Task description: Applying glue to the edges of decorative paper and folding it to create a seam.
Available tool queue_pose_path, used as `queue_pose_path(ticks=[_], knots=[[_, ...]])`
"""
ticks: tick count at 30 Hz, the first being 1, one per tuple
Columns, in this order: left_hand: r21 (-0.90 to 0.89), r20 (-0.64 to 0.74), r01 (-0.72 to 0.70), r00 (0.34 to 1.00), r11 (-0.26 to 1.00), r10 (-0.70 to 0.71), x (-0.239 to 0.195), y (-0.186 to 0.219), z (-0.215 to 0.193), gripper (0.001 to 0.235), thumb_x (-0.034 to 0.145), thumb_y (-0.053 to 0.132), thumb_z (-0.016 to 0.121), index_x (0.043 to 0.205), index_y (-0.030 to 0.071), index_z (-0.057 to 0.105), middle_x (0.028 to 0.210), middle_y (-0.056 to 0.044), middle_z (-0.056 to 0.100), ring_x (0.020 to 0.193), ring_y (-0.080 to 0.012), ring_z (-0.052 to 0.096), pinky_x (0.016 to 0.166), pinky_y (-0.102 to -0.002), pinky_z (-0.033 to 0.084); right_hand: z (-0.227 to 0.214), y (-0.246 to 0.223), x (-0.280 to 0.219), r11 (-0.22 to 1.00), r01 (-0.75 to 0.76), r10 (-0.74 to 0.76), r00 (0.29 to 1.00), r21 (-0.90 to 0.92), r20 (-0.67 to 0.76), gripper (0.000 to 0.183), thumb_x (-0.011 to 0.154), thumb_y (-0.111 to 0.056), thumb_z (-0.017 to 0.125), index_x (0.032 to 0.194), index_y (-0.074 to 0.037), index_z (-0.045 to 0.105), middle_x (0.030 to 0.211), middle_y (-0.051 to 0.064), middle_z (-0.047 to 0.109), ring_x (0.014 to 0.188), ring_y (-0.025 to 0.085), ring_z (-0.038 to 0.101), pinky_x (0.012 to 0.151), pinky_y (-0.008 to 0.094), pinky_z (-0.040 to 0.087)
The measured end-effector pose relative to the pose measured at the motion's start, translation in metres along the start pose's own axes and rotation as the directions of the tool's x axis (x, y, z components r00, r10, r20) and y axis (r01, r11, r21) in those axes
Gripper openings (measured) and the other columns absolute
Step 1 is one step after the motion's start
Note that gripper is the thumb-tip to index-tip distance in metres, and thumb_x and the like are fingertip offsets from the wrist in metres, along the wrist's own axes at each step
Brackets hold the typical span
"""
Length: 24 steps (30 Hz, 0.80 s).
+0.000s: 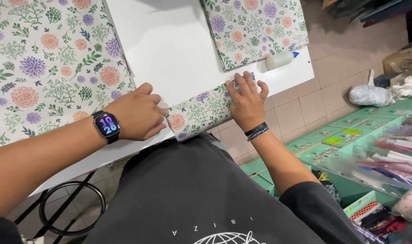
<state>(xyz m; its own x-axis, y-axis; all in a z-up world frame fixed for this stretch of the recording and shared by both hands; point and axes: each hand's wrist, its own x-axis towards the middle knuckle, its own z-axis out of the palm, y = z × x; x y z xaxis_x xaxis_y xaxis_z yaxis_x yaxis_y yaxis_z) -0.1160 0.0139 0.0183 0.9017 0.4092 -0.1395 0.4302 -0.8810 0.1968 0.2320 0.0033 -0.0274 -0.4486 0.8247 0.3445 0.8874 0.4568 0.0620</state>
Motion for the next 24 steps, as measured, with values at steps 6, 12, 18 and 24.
queue_pose_path(ticks=[6,12,18,24], knots=[[-0.021,-0.037,0.012,0.999,1.000,-0.012,0.003,0.004,-0.001,0.051,0.098,0.042,0.043,0.070,0.013,0.074,0.067,-0.004,0.068,0.073,-0.0211,0.061,0.086,-0.041,0.039,0.004,0.016,-0.004,0.991,-0.106,0.106,0.994,-0.077,-0.004,0.037,0.099,0.005,0.053,0.120,-0.012,0.077,0.129,0.014,0.064,0.137,0.029,0.048,0.107,0.051,0.014],[-0.043,-0.042,0.033,0.999,0.999,-0.035,-0.004,0.007,-0.002,0.051,0.100,0.042,0.042,0.072,0.014,0.073,0.069,-0.004,0.068,0.074,-0.0213,0.061,0.086,-0.041,0.038,0.004,0.024,-0.001,0.966,-0.224,0.232,0.972,-0.130,0.047,0.035,0.099,0.003,0.058,0.123,-0.013,0.078,0.129,0.013,0.064,0.137,0.029,0.047,0.107,0.052,0.015],[0.013,-0.117,0.053,0.992,0.999,-0.051,-0.008,0.012,0.005,0.051,0.102,0.043,0.041,0.070,0.016,0.071,0.069,-0.002,0.068,0.075,-0.0215,0.061,0.085,-0.041,0.037,0.003,0.029,0.001,0.952,-0.251,0.265,0.962,-0.174,0.062,0.032,0.097,-0.001,0.063,0.124,-0.012,0.077,0.128,0.013,0.064,0.130,0.029,0.051,0.102,0.047,0.029],[0.005,-0.167,0.101,0.981,0.995,-0.099,-0.008,0.017,0.012,0.049,0.102,0.041,0.044,0.070,0.016,0.072,0.071,-0.002,0.069,0.075,-0.0218,0.061,0.084,-0.041,0.036,0.018,0.040,-0.005,0.939,-0.322,0.333,0.939,-0.123,0.085,0.034,0.097,-0.005,0.062,0.129,-0.007,0.073,0.124,0.013,0.064,0.119,0.028,0.059,0.091,0.038,0.045]])
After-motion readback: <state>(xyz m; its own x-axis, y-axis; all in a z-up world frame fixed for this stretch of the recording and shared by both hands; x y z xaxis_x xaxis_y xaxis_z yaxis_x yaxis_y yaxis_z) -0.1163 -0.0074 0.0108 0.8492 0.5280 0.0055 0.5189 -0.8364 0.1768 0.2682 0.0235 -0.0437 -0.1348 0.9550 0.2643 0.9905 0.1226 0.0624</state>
